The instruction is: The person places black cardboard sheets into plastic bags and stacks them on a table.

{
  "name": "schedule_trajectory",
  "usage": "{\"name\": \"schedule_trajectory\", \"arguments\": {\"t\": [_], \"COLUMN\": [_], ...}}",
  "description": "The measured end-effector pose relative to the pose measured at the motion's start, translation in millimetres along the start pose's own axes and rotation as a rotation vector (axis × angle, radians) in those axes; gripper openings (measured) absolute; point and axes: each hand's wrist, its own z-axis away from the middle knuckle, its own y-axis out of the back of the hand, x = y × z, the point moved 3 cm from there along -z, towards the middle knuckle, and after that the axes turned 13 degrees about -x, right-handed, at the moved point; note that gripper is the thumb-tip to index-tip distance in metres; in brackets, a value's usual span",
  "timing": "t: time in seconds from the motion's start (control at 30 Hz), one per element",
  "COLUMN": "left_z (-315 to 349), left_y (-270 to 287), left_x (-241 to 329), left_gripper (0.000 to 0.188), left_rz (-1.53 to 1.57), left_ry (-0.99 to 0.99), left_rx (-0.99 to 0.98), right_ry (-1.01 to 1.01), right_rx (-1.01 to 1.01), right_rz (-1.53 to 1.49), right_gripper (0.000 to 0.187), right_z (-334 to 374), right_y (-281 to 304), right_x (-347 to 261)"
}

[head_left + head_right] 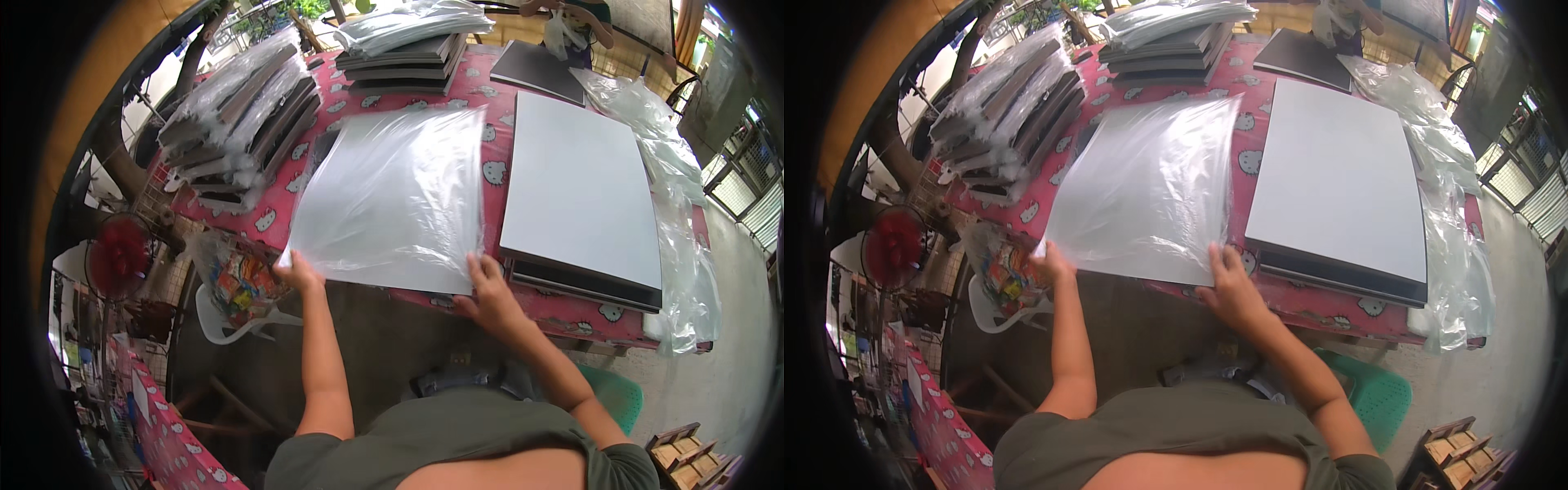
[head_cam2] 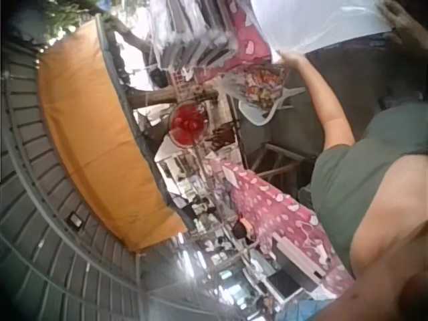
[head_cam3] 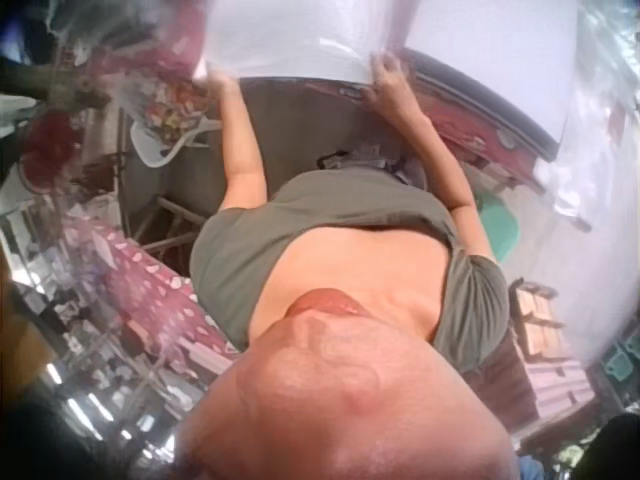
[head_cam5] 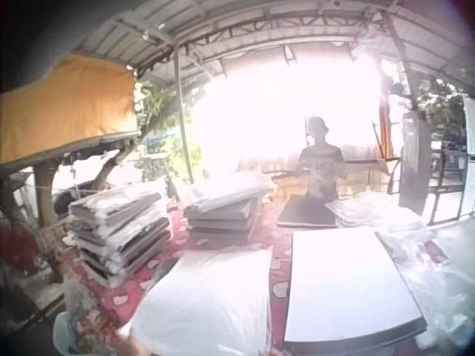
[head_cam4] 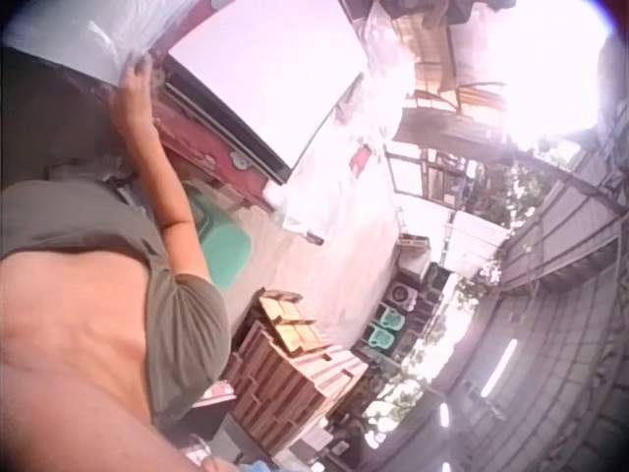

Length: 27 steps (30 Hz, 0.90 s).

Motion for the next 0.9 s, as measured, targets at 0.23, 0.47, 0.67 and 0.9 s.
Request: {"name": "schedule_trajectory", "arguments": {"t": [0.23, 0.47, 0.67, 0.9], "left_z": [-42, -18, -53, -45], "left_y": [54, 34, 65, 61], "left_x": [-50, -22, -63, -77], "left_gripper": [0.037, 0.053, 0.056, 0.047], "left_rz": [-0.373, -0.964, -0.738, -0.899], "left_ry": [-0.127, 0.205, 0.168, 0.011], "left_rx": [0.259, 0.296, 0.281, 0.459], "right_ry": [-0.789, -1.493, -1.413, -1.484], "right_rx": [0.063, 0.150, -0.272, -0.256], "right_rz": [-0.177, -0.498, -0.263, -0.287], "right_gripper": [0.025, 0.041, 0.047, 0.047], "right_z": [202, 391, 405, 428], "right_y": [-29, -197, -232, -263], "right_x": [80, 254, 295, 332]}}
